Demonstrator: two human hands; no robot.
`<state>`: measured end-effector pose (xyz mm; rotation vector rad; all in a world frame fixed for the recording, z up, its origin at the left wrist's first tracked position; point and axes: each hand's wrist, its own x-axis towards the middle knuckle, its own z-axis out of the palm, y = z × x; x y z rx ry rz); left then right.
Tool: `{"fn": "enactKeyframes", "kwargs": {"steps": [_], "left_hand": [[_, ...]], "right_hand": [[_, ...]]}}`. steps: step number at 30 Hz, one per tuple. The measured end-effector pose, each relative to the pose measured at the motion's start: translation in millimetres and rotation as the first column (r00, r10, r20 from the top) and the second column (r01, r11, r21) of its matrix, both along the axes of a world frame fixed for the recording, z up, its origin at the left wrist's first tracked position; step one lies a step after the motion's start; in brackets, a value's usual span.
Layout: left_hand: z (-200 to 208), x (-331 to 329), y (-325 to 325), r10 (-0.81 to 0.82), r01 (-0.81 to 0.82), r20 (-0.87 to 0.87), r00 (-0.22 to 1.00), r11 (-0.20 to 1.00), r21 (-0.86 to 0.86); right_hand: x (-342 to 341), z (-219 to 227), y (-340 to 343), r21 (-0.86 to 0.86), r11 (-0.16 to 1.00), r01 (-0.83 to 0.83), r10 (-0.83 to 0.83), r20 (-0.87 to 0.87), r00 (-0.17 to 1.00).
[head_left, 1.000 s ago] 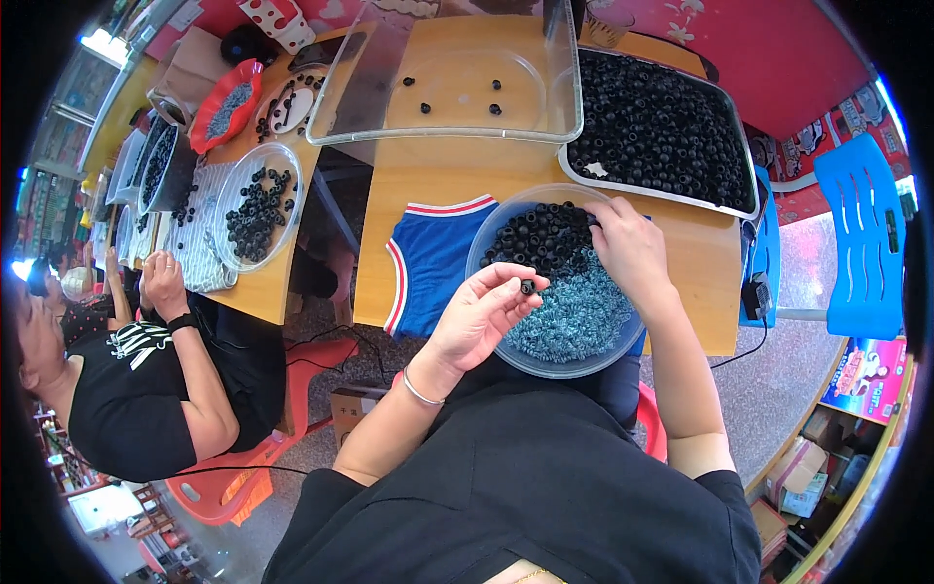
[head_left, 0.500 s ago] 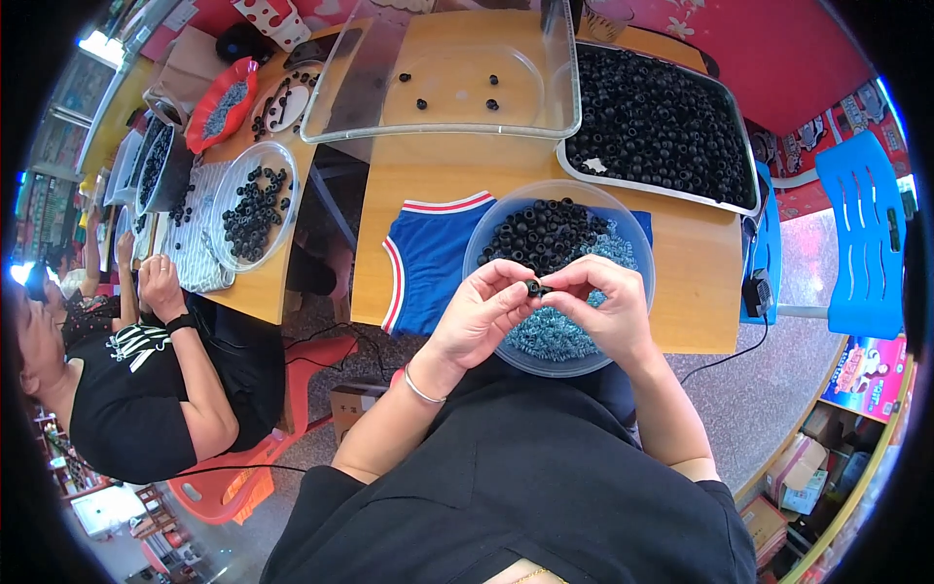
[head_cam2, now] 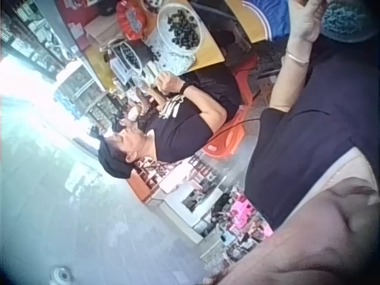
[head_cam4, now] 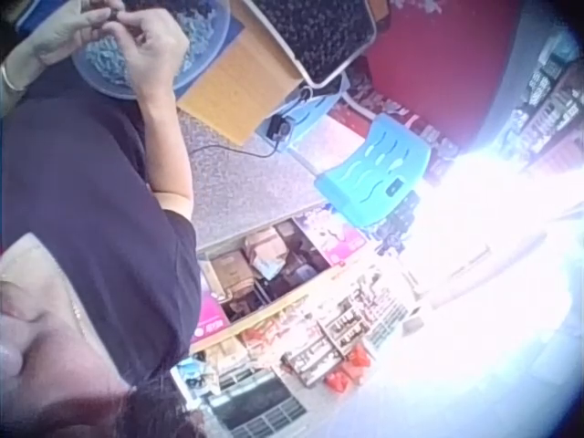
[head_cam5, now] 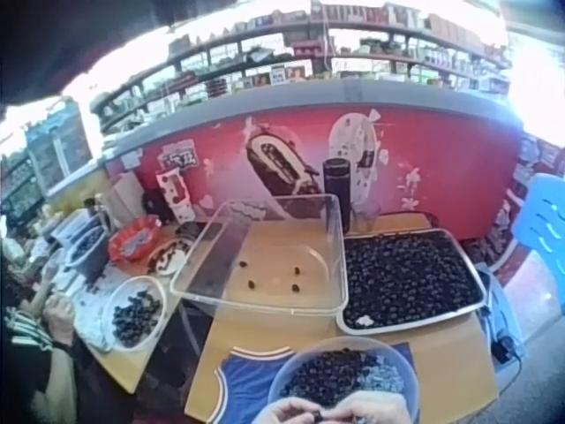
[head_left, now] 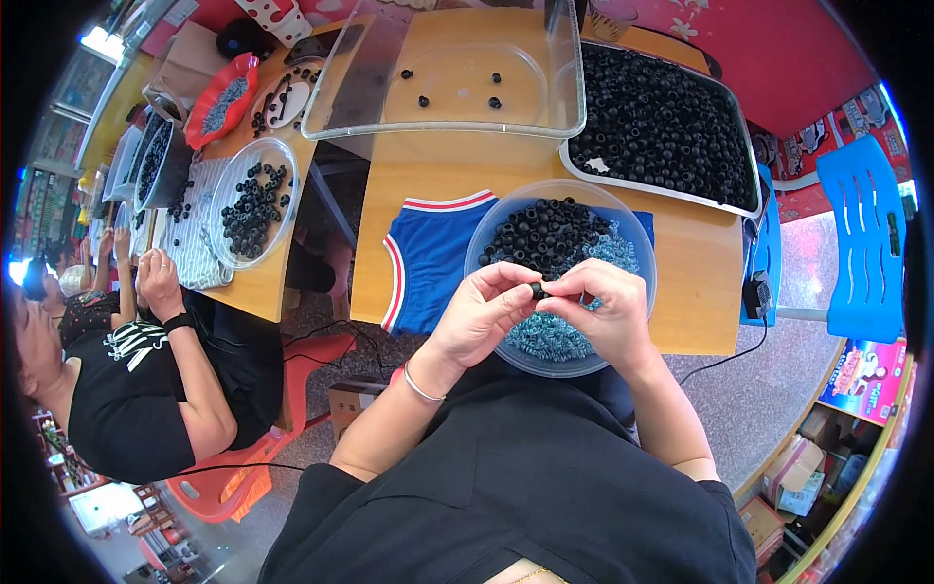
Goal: The person picks up small black components from a plastic tray and places them into a blue bowl containing blue granular material by hand.
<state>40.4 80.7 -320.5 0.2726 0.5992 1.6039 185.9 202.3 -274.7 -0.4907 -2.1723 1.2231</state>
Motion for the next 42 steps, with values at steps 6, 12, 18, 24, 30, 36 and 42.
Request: {"fn": "enactKeyframes", "kwargs": {"steps": [6,12,18,24,30,36,42], "left_hand": [[0,-7,0,-0.056,0.056,-0.035,0.998,0.998,0.006],[3,-16,2,-0.131,0.130,-0.057,0.990,0.991,-0.019],[5,-15,2,-0.163,0.160,-0.063,0.985,0.986,-0.049],[6,-18,0,-0.199,0.195,-0.062,0.978,0.979,-0.062],[23,-22,10,-0.222,0.209,-0.194,0.955,0.974,-0.088],[90,-72,64,0.368,-0.250,-0.818,0.441,0.926,0.282],[104,-99,87,0.497,-0.271,-0.823,-0.273,0.781,0.562]], "right_hand": [[-3,10,-2,-0.081,0.996,-0.038,0.044,0.071,0.997],[-2,8,2,-0.030,0.973,-0.227,0.229,0.152,0.961],[-2,3,0,0.132,0.965,-0.226,0.208,0.135,0.969],[-1,0,-5,0.125,0.971,-0.205,0.194,0.092,0.977],[4,-3,-4,0.029,0.983,-0.183,0.179,0.113,0.977],[10,-8,12,-0.114,0.988,0.101,-0.099,0.022,0.995],[12,-14,22,-0.056,0.981,0.186,-0.184,0.040,0.982]]}}
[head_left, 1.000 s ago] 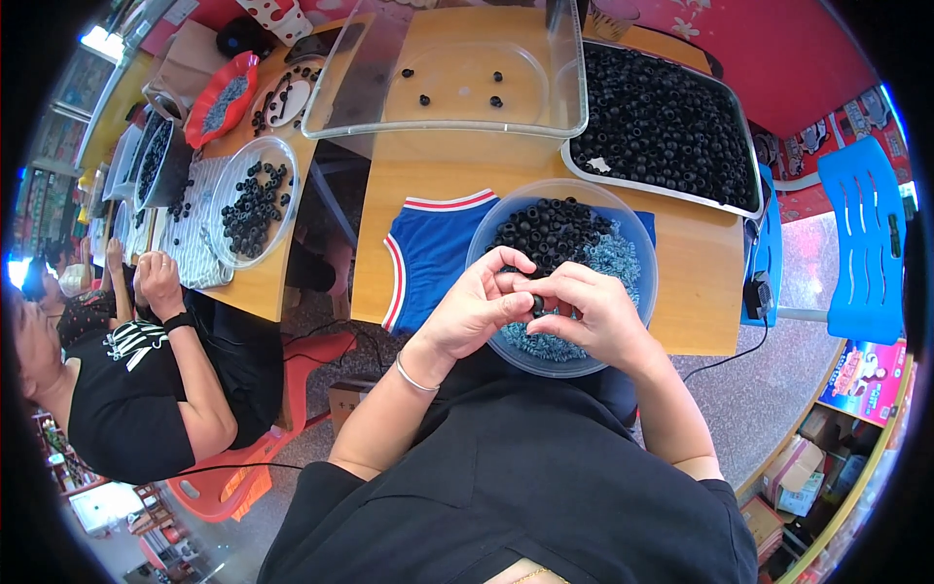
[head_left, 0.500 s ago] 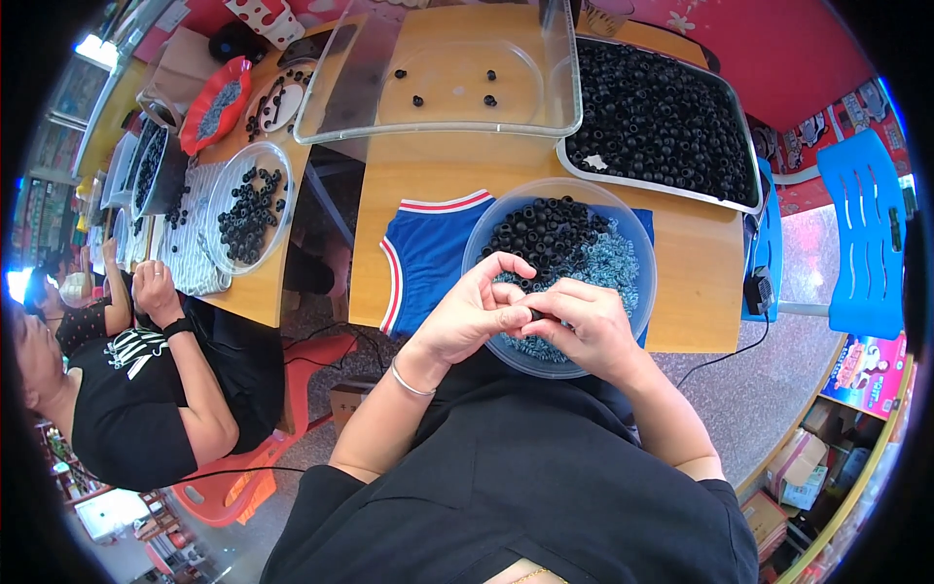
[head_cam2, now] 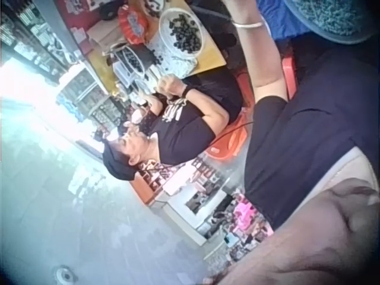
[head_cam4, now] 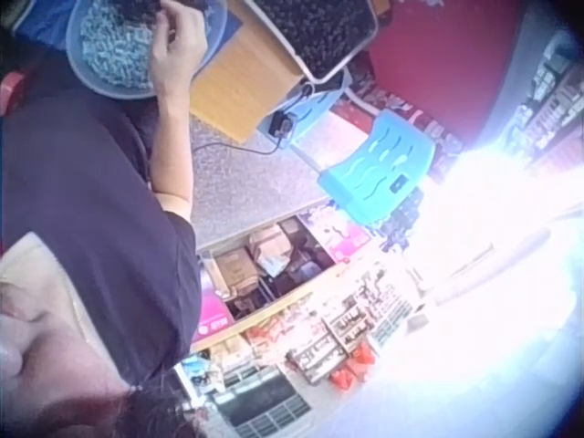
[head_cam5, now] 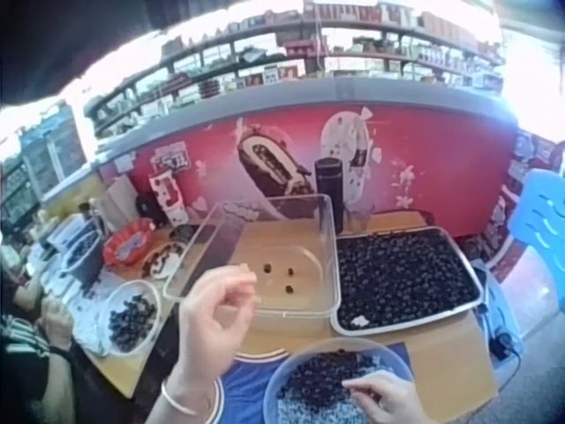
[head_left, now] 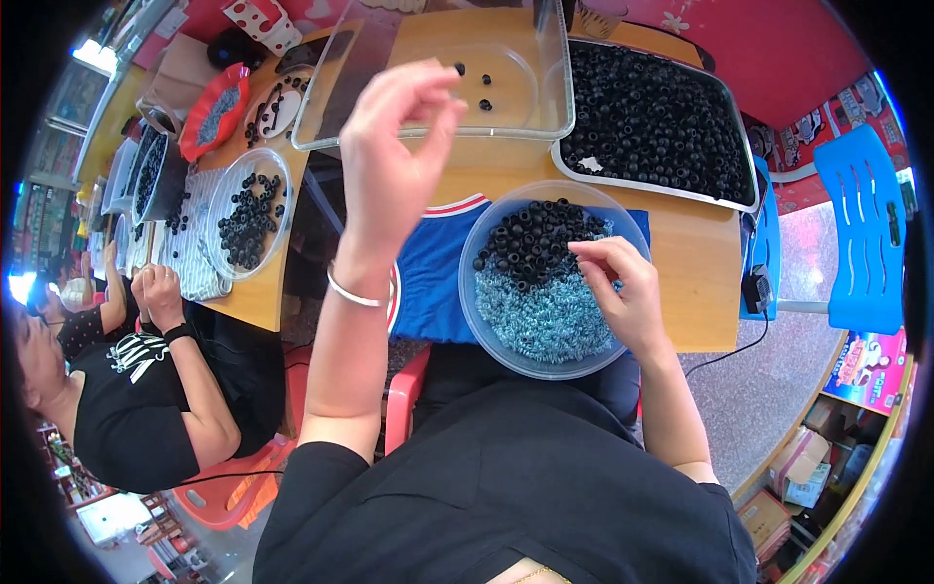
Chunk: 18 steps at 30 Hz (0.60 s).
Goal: The person picks up small black components from a plastic tray and places them into a blue bowl containing blue granular material by hand.
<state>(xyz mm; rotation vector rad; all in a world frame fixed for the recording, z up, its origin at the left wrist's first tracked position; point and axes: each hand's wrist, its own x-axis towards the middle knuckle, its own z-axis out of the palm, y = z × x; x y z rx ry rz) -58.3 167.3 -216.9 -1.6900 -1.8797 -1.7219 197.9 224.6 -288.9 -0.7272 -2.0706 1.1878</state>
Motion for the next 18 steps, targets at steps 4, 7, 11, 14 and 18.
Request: {"fn": "enactKeyframes", "kwargs": {"steps": [4,7,11,14,18], "left_hand": [[-22,44,-30,-0.243,0.231,0.014,0.970,0.902,-0.364],[-63,54,-45,-0.418,0.249,-0.146,0.897,0.748,-0.615],[-84,69,-57,-0.407,0.128,-0.254,0.877,0.709,-0.694],[-90,76,-56,-0.355,0.051,-0.295,0.887,0.711,-0.702],[-88,81,-55,-0.317,0.051,-0.279,0.907,0.737,-0.674]], "right_hand": [[1,-6,2,0.111,0.989,-0.094,0.081,0.115,0.990],[-1,-9,0,0.197,0.965,-0.174,0.130,0.216,0.968],[-6,-9,-4,0.294,0.929,-0.227,0.111,0.362,0.925],[-8,-9,-8,0.344,0.900,-0.266,0.080,0.469,0.880],[-12,-8,-12,0.354,0.891,-0.283,0.046,0.552,0.833]]}}
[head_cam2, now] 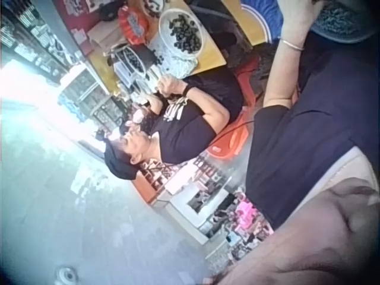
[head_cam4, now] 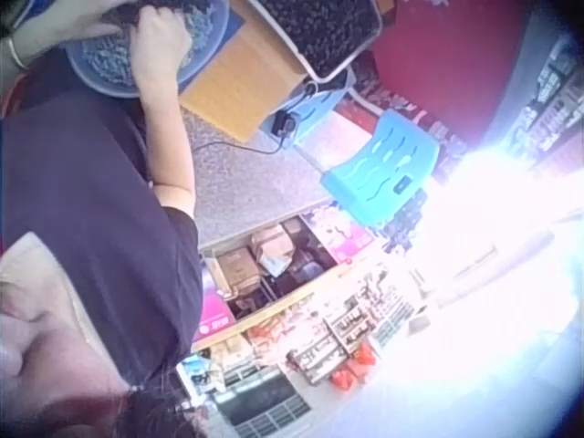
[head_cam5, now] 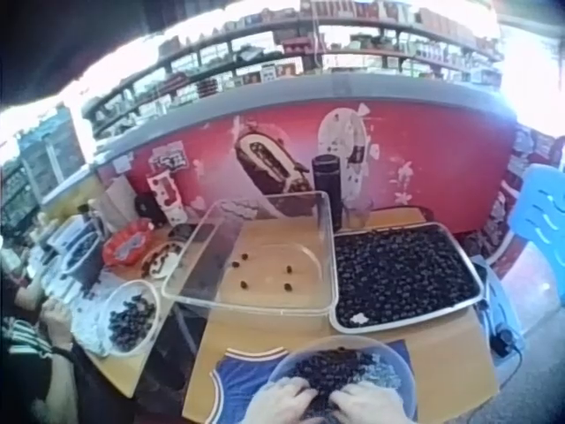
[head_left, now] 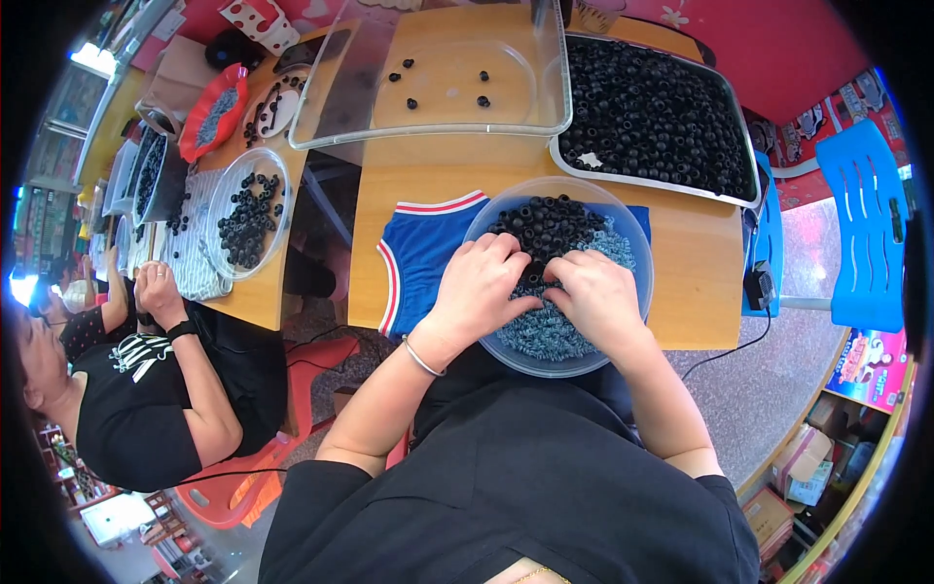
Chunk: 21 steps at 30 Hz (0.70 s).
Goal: The person picks up small black components from a plastic tray and places them into a blue bowl containing blue granular material by hand.
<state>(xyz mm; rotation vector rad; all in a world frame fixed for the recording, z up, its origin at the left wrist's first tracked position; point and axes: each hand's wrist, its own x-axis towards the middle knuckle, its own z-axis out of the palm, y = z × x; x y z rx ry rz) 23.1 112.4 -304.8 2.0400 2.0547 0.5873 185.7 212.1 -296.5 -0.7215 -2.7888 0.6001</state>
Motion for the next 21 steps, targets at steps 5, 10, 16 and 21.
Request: {"fn": "enactKeyframes", "kwargs": {"steps": [5,10,16,21], "left_hand": [[-12,1,2,0.026,-0.023,-0.040,0.999,0.997,0.069],[-8,6,5,0.046,-0.049,0.022,0.999,0.992,0.117],[-16,6,9,0.000,0.002,-0.016,1.000,0.993,0.117],[-13,8,10,-0.007,0.003,0.018,1.000,0.986,0.166]], "right_hand": [[-3,5,-1,-0.020,0.999,0.034,-0.033,0.045,0.998],[4,1,4,-0.083,0.996,0.038,-0.036,0.024,0.999],[7,5,7,-0.107,0.994,0.034,-0.031,0.028,0.999],[11,1,9,-0.090,0.996,0.019,-0.020,-0.012,1.000]]}}
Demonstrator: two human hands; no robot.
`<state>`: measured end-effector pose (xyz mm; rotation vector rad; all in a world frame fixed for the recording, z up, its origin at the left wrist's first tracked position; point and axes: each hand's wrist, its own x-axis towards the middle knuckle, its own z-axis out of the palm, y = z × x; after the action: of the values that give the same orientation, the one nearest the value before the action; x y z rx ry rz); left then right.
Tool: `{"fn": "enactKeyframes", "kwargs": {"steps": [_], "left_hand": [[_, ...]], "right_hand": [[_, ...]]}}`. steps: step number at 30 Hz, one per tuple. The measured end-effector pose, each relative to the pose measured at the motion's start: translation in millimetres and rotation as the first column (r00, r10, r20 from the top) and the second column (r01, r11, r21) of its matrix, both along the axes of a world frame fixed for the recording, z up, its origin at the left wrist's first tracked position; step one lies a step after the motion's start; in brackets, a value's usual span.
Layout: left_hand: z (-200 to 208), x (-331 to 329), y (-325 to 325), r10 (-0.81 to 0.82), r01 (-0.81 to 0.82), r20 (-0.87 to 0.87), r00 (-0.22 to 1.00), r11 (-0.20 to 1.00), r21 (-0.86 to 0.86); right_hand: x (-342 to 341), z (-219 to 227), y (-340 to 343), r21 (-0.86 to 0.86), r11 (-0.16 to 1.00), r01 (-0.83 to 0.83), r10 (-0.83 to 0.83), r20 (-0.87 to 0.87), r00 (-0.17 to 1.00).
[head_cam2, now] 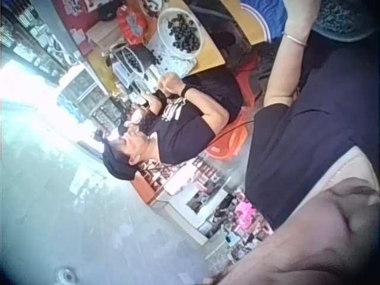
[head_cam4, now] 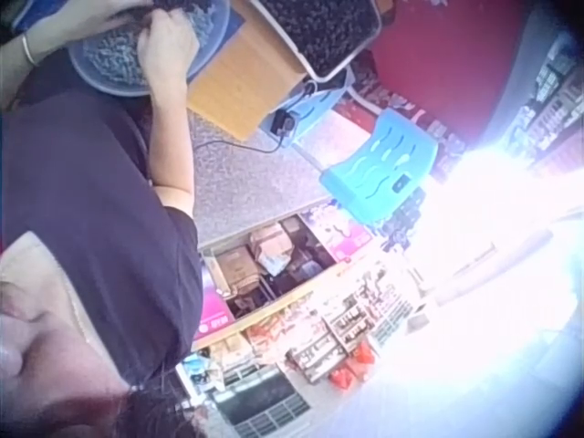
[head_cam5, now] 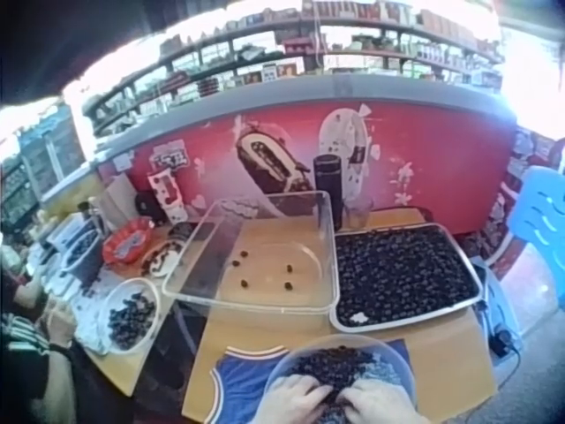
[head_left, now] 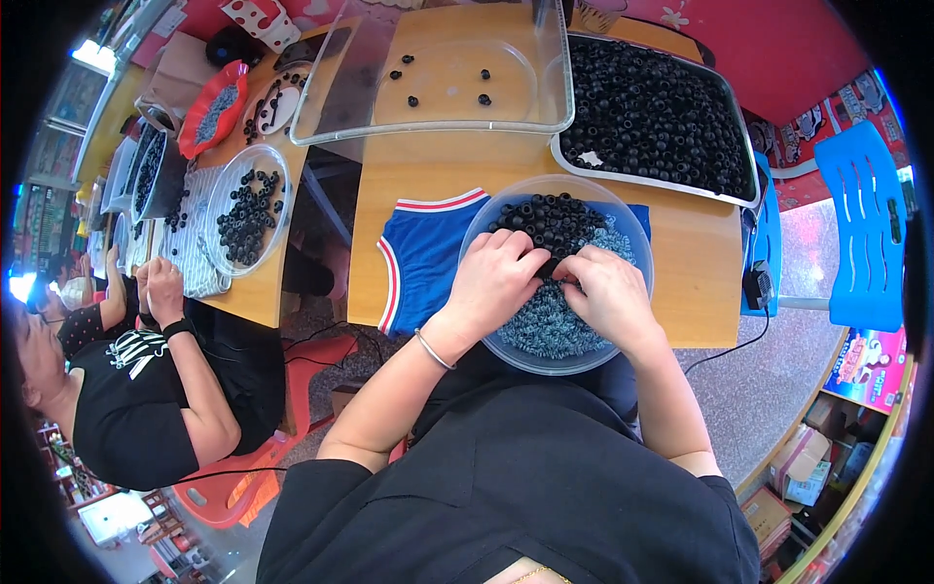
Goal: The person picks up small black components from a plastic tray and places them into a blue bowl containing blue granular material by hand.
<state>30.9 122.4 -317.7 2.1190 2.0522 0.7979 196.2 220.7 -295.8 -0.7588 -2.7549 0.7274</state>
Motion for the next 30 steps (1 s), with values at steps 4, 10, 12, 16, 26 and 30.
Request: {"fn": "enactKeyframes", "kwargs": {"steps": [4,10,12,16,26,30], "left_hand": [[-6,2,5,-0.046,0.046,-0.005,0.999,0.999,-0.009],[-3,-1,5,-0.044,0.047,0.088,0.995,0.998,-0.036],[3,-2,0,-0.040,0.045,0.168,0.985,0.999,-0.024],[12,-2,-12,0.179,0.153,0.911,0.372,0.956,-0.250],[7,6,-16,0.214,0.259,0.970,-0.117,0.949,-0.178],[6,17,-12,0.085,0.175,0.996,0.004,0.981,-0.084]], "right_hand": [[-1,1,-1,0.009,1.000,-0.002,0.001,0.036,0.999],[2,8,2,-0.036,0.999,0.017,-0.014,0.062,0.998],[6,9,2,-0.199,0.977,0.081,-0.103,-0.103,0.989],[14,5,8,-0.273,0.961,0.047,-0.089,-0.146,0.985],[19,16,2,-0.448,0.891,0.076,-0.218,-0.275,0.936],[18,22,0,-0.442,0.896,-0.033,-0.203,-0.476,0.856]]}}
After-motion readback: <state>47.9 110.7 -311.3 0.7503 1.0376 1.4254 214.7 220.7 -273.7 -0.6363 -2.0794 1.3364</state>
